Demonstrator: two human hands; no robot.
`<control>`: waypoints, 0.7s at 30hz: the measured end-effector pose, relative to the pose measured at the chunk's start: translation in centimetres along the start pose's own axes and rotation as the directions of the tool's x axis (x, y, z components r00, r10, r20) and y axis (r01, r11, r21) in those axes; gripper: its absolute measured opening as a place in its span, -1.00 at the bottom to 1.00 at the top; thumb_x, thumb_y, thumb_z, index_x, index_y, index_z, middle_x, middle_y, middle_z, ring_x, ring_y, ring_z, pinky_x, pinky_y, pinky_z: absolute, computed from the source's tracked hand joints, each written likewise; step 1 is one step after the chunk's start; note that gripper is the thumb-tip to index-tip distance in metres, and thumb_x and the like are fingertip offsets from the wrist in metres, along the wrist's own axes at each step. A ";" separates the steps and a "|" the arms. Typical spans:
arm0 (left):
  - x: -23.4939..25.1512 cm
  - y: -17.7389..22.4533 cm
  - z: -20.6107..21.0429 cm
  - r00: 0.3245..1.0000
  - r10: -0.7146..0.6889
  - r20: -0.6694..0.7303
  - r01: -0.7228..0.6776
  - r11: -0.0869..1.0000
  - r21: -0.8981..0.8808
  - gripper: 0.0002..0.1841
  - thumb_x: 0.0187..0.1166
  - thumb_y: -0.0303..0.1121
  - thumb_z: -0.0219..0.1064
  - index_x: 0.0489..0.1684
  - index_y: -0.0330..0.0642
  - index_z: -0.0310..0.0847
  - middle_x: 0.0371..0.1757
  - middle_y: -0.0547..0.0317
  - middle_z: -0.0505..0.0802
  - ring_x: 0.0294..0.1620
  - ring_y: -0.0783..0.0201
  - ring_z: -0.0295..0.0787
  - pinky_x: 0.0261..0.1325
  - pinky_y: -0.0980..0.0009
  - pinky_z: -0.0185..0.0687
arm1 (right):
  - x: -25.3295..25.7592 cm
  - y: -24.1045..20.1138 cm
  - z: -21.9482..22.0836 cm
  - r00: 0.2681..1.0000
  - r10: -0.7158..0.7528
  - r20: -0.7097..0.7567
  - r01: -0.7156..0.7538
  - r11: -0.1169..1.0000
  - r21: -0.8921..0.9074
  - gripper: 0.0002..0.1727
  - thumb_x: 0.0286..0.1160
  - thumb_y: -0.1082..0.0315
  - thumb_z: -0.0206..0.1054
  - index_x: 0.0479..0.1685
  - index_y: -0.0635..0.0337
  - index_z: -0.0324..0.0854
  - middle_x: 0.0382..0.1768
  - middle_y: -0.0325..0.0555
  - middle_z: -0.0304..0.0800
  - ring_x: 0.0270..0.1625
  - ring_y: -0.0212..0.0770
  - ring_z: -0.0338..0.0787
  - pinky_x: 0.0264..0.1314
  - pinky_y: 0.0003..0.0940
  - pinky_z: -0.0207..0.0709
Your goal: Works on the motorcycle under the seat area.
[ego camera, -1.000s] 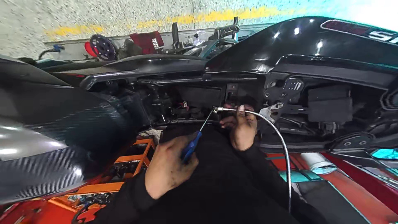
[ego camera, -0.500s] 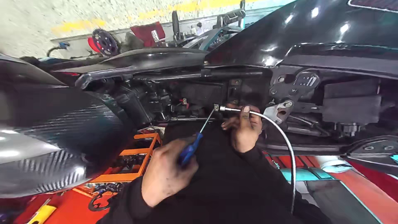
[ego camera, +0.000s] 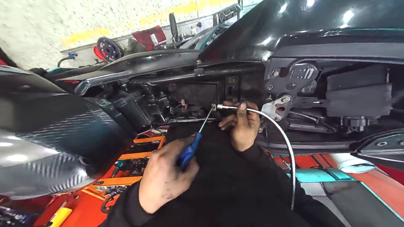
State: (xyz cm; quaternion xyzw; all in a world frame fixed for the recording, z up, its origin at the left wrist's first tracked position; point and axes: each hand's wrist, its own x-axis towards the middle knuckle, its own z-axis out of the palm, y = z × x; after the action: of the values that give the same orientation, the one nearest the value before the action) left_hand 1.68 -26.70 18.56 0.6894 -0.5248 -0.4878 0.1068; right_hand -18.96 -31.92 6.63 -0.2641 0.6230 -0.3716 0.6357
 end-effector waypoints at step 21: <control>0.9 0.8 -1.8 0.999 0.006 0.042 -0.008 0.999 0.050 -0.61 0.38 -0.23 0.36 0.16 -0.07 0.85 -0.06 0.26 0.94 -0.15 0.53 0.81 -0.09 0.53 0.75 | -0.2 0.2 -0.3 0.999 -0.037 0.020 0.036 0.997 0.068 -0.75 0.94 0.29 -0.10 0.13 0.22 0.45 -0.04 0.14 0.93 -0.63 -0.10 0.85 -0.65 -0.27 0.79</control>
State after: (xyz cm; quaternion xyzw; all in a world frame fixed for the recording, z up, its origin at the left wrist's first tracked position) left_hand 2.52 -28.47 19.46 0.6798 -0.5412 -0.4885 0.0803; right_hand -19.18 -31.59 6.55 -0.2578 0.5982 -0.4011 0.6441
